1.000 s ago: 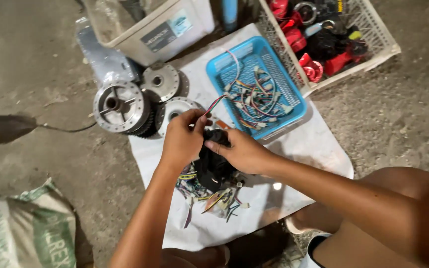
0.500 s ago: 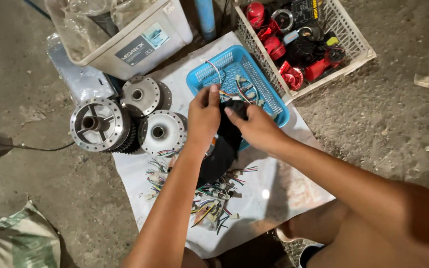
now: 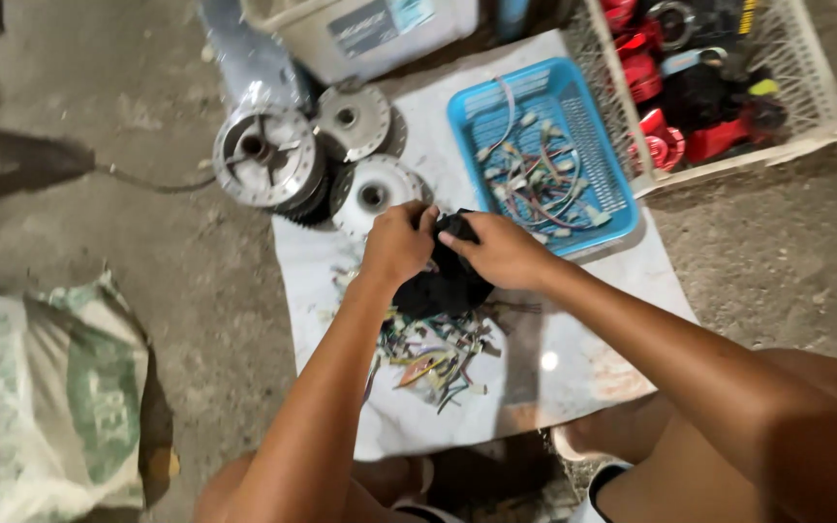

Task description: Untangling and inspecting a motorcycle wiring harness and hub component

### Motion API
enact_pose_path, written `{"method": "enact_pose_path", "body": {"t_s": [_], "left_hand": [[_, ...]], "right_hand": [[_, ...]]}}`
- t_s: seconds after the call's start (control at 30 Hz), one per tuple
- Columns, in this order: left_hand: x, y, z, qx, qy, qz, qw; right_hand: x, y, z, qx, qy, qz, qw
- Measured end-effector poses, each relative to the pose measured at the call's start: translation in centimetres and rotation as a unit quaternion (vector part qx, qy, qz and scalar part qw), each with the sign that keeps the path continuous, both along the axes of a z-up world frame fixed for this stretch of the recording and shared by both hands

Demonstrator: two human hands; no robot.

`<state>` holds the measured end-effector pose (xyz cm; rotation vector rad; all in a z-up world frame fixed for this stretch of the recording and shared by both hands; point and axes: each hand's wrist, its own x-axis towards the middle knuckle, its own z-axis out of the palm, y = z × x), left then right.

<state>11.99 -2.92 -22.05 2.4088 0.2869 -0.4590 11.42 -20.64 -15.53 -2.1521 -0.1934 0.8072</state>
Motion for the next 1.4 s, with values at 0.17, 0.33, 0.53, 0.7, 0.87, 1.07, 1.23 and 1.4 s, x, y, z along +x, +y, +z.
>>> {"method": "enact_pose_path", "body": {"t_s": [0.17, 0.33, 0.53, 0.7, 0.87, 1.07, 1.23, 1.4], "left_hand": [[-2.8, 3.3, -0.7, 0.053, 0.017, -0.03, 0.998], [-4.1, 5.8, -0.5, 0.122, 0.069, -0.042, 0.989], [-5.6, 6.3, -1.3, 0.091, 0.077, 0.002, 0.993], [-5.5, 4.4, -5.1, 0.005, 0.047, 0.06, 0.997], [-4.6, 4.6, -7.8, -0.015, 0.016, 0.067, 0.997], [-5.1, 5.7, -13.9, 0.002, 0.022, 0.114, 0.993], [-5.7, 5.4, -15.1, -0.067, 0.024, 0.193, 0.979], [-3.9, 3.6, -16.4, 0.002, 0.026, 0.218, 0.976]], "right_hand": [[-1.5, 4.0, -3.5, -0.033, -0.032, 0.087, 0.995], [-2.6, 6.4, -3.5, -0.028, -0.023, 0.116, 0.993], [-2.9, 7.6, -5.3, -0.068, -0.027, 0.163, 0.984], [-1.6, 6.8, -9.0, -0.159, -0.072, 0.192, 0.966], [-1.3, 7.7, -10.8, -0.22, -0.081, 0.205, 0.95], [-2.0, 8.9, -18.0, -0.165, -0.029, 0.151, 0.974], [-3.0, 8.7, -20.7, -0.116, 0.023, 0.118, 0.986], [-2.2, 6.9, -19.0, -0.001, 0.022, 0.004, 1.0]]}}
